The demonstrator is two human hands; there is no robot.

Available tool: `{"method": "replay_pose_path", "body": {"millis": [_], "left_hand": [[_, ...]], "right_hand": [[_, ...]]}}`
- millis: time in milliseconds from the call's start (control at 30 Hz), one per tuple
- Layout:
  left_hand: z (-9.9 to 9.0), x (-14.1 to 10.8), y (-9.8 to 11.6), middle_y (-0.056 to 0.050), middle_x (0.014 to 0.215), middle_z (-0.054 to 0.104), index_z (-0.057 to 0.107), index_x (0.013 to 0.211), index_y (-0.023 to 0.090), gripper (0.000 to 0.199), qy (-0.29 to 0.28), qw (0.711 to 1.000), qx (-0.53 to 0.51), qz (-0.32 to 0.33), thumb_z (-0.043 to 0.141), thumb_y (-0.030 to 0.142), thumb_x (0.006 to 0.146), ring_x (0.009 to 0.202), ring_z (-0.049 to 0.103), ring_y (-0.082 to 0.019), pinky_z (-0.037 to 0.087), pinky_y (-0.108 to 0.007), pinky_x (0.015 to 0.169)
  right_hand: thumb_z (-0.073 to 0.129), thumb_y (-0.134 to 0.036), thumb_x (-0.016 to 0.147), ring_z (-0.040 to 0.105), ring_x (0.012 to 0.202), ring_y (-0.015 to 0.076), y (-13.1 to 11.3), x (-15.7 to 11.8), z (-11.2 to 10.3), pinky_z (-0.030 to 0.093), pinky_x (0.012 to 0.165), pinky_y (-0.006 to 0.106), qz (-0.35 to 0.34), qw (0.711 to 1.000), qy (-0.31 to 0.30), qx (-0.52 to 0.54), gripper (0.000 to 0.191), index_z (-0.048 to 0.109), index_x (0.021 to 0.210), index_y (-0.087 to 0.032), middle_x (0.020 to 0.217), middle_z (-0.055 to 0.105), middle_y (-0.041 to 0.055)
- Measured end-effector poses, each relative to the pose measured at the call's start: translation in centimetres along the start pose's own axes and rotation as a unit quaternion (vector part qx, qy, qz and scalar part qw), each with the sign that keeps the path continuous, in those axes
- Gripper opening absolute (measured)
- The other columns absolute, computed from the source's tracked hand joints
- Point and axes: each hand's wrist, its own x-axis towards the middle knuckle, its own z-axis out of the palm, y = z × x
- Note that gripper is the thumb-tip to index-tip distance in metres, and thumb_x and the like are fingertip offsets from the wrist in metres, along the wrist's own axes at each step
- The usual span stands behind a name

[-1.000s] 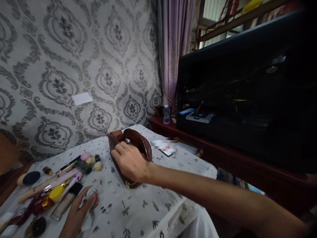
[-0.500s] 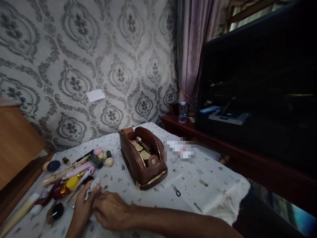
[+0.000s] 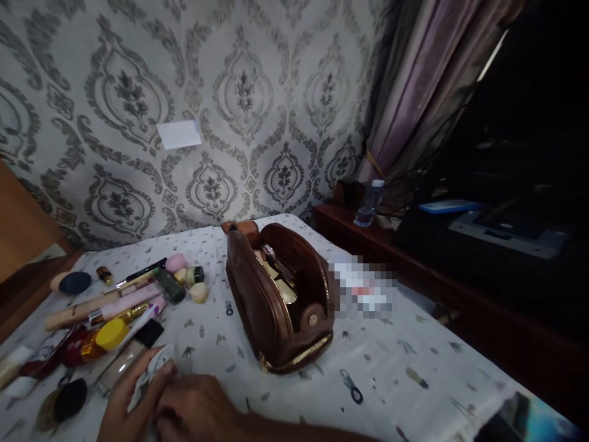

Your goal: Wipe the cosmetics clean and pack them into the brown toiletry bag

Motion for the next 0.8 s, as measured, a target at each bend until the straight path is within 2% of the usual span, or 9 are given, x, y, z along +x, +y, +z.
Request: {"method": "replay_pose_path", "body": {"millis": [100,233,333,433,533,600,667,733,800], "left_hand": [[-0.5,0.2,-1.5,-0.003,0.107,0.076,0.076,0.087,0.027,0.057,-0.019,1.0,0.01,0.0,0.074,0.07,0.05,0.116,0.061,-0.036,0.051,-0.043,0.101],[-0.7,0.3,-2.9,-0.004,0.105,0.075,0.076,0.09,0.029,0.051,-0.024,1.0,0.014,-0.012,0.079,0.064,0.052,0.114,0.062,-0.035,0.058,-0.04,0.089],[-0.4,0.2,-2.4,-0.004,0.104,0.075,0.076,0.087,0.028,0.054,-0.027,1.0,0.003,-0.015,0.077,0.068,0.05,0.112,0.063,-0.036,0.057,-0.041,0.092],[0.1,0.0,-0.5,-0.004,0.103,0.075,0.076,0.088,0.026,0.057,-0.046,0.999,-0.003,-0.012,0.073,0.07,0.052,0.108,0.065,-0.035,0.054,-0.041,0.096],[0.3,-0.5,1.8,-0.006,0.099,0.076,0.075,0.088,0.022,0.054,-0.059,0.998,-0.013,0.02,0.069,0.067,0.06,0.099,0.067,-0.032,0.056,-0.037,0.09],[0.3,-1.1,2.8,-0.007,0.096,0.075,0.074,0.09,0.02,0.047,-0.073,0.996,-0.011,0.055,0.066,0.061,0.069,0.093,0.068,-0.029,0.057,-0.034,0.083],[0.2,-1.7,3.3,-0.006,0.089,0.074,0.072,0.091,0.019,0.043,-0.066,0.994,-0.023,0.087,0.061,0.057,0.077,0.085,0.067,-0.026,0.056,-0.031,0.077],[0.1,-2.3,3.3,-0.006,0.089,0.073,0.071,0.094,0.019,0.04,-0.082,0.989,-0.038,0.112,0.056,0.055,0.084,0.084,0.066,-0.023,0.054,-0.03,0.077],[-0.3,-2.7,3.3,-0.008,0.093,0.072,0.069,0.101,0.018,0.04,-0.068,0.989,-0.049,0.119,0.055,0.053,0.087,0.087,0.065,-0.023,0.053,-0.031,0.081]], "right_hand": [[0.055,-0.02,0.082,0.067,0.083,0.0168,0.4,0.1,0.2,0.05,0.081,0.023,0.001,0.999,-0.019,0.029,0.017,0.067,0.093,-0.017,0.093,0.074,0.0059],[0.055,-0.019,0.081,0.065,0.078,0.0155,0.6,0.1,-0.1,0.051,0.078,0.023,0.009,0.997,-0.042,0.066,0.016,0.067,0.091,-0.016,0.09,0.074,0.0064],[0.056,-0.018,0.077,0.062,0.071,0.0139,0.5,-0.1,-0.3,0.05,0.074,0.022,0.027,0.992,-0.026,0.119,0.014,0.067,0.085,-0.016,0.082,0.072,0.0039],[0.057,-0.015,0.073,0.054,0.06,0.0097,0.5,-0.5,-0.5,0.047,0.064,0.019,0.079,0.973,0.036,0.213,0.014,0.068,0.08,-0.016,0.07,0.065,-0.001],[0.06,-0.022,0.073,0.049,0.055,0.0079,0.4,-0.8,-1.3,0.042,0.057,0.019,0.121,0.919,0.058,0.37,0.011,0.067,0.076,-0.014,0.062,0.058,-0.0028],[0.063,-0.038,0.078,0.054,0.059,0.0099,0.3,-0.8,-2.0,0.044,0.06,0.022,0.135,0.867,0.049,0.477,0.025,0.067,0.077,-0.013,0.065,0.06,0.0001],[0.066,-0.049,0.076,0.054,0.054,0.01,0.2,-0.6,-2.8,0.041,0.056,0.021,0.167,0.822,0.028,0.544,0.037,0.066,0.073,-0.012,0.061,0.062,0.0016],[0.068,-0.051,0.074,0.051,0.049,0.0094,-0.1,-0.2,-3.6,0.036,0.05,0.02,0.189,0.767,0.032,0.612,0.038,0.065,0.07,-0.013,0.056,0.061,0.0018],[0.069,-0.047,0.075,0.051,0.051,0.0088,-0.3,0.0,-4.2,0.034,0.049,0.018,0.224,0.713,0.019,0.664,0.033,0.066,0.071,-0.014,0.057,0.061,0.0016]]}}
